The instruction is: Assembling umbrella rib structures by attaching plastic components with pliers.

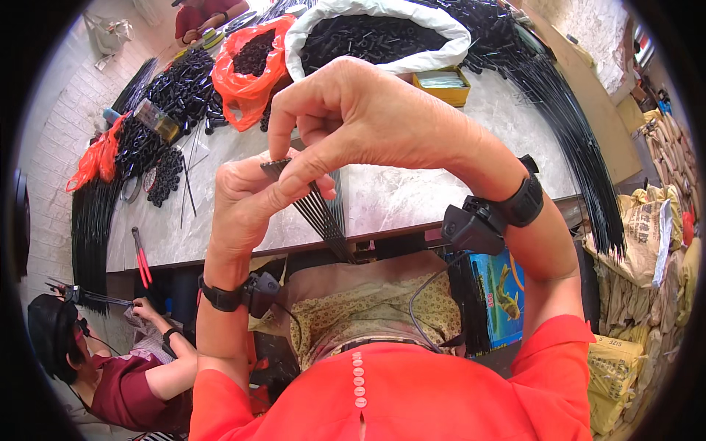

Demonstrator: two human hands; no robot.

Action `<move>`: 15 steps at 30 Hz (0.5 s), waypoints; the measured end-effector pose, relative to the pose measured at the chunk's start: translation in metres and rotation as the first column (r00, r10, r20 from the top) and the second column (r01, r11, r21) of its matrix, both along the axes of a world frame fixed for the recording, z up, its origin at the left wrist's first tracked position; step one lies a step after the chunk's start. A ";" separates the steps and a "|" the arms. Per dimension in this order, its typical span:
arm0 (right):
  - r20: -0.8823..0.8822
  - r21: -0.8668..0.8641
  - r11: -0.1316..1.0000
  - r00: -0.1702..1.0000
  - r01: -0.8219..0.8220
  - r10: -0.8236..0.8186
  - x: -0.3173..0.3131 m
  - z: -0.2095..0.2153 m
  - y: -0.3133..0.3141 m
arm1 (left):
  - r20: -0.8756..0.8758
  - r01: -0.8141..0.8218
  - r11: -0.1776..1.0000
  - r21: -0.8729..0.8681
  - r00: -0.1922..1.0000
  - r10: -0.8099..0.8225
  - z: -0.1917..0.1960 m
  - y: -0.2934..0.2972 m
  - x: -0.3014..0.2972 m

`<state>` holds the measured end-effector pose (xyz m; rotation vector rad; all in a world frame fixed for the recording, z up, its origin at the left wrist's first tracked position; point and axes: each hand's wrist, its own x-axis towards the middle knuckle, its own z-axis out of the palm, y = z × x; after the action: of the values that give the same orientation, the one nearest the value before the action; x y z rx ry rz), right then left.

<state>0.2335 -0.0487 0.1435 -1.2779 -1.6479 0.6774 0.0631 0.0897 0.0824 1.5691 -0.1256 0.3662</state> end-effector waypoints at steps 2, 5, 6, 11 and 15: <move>-0.048 -0.028 1.000 0.999 0.001 -0.002 -0.004 0.002 0.001 | -0.010 0.002 1.000 -0.028 1.000 -0.003 0.001 -0.002 0.001; -0.099 -0.069 0.998 0.995 -0.001 -0.006 -0.009 0.001 0.003 | 0.003 -0.018 1.000 0.000 1.000 0.018 0.000 -0.004 0.002; -0.100 -0.082 0.997 0.995 -0.002 -0.007 -0.011 0.001 0.004 | 0.003 -0.021 1.000 0.000 1.000 0.021 -0.001 -0.003 0.002; 0.069 0.036 0.998 0.996 0.058 -0.060 -0.019 0.002 0.010 | 0.052 -0.095 0.960 0.263 0.995 0.084 -0.002 -0.001 0.002; 0.141 0.047 0.996 0.987 0.074 -0.080 -0.022 0.004 0.011 | 0.056 -0.137 0.954 0.267 0.990 0.126 -0.002 -0.003 -0.003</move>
<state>0.2111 -0.0374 0.1471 -1.3799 -1.7092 0.5124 0.0603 0.0868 0.0804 1.8468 -0.1043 0.5005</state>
